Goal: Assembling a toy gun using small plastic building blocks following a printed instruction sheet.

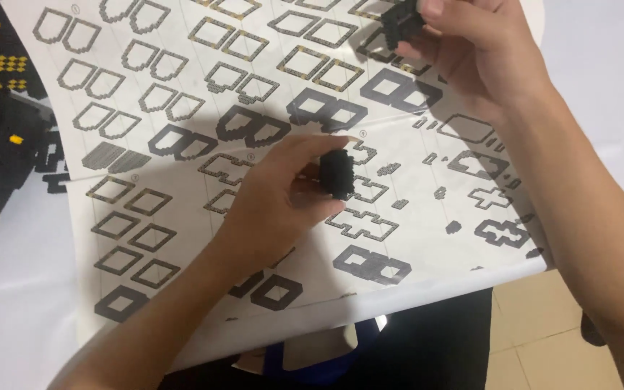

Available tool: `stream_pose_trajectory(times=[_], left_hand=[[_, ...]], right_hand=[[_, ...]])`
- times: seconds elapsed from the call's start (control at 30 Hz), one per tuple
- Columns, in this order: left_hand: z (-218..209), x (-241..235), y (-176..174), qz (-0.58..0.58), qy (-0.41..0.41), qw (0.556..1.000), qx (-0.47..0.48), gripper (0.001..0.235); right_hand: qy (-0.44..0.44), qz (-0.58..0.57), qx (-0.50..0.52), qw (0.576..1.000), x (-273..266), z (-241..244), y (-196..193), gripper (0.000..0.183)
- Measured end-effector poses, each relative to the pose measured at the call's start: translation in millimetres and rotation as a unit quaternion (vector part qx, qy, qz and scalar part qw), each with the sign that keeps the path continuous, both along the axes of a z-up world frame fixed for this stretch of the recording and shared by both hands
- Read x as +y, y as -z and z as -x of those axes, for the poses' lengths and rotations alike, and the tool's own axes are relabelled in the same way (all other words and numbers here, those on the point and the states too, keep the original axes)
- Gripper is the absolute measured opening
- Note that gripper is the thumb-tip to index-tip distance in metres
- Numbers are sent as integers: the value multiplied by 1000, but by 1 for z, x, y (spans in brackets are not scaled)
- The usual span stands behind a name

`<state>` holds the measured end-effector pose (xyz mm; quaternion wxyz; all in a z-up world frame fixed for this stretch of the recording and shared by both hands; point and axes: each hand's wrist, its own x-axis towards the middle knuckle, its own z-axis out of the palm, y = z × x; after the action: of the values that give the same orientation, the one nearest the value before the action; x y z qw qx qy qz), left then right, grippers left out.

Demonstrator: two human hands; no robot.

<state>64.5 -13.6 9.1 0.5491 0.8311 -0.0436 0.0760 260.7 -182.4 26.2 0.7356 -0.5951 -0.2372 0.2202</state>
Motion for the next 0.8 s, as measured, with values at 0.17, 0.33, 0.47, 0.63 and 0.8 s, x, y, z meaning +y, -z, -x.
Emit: stream_pose_trajectory(times=[0.17, 0.33, 0.47, 0.63, 0.8], left_hand=[[3, 6, 12, -130, 2, 991, -39, 57], [3, 9, 21, -168, -3, 985, -32, 57], [3, 9, 19, -169, -8, 985, -30, 61], [3, 8, 12, -157, -22, 977, -146, 51], [6, 3, 13, -146, -91, 959, -226, 48]], right_hand=[[-36, 15, -35, 999, 1, 6, 0, 7], [-55, 51, -43, 996, -2, 9, 4, 28], [-129, 23, -49, 990, -6, 5, 12, 37], [-215, -46, -63, 973, -7, 5, 17, 25], [-269, -46, -95, 957, -5, 9, 17, 25]])
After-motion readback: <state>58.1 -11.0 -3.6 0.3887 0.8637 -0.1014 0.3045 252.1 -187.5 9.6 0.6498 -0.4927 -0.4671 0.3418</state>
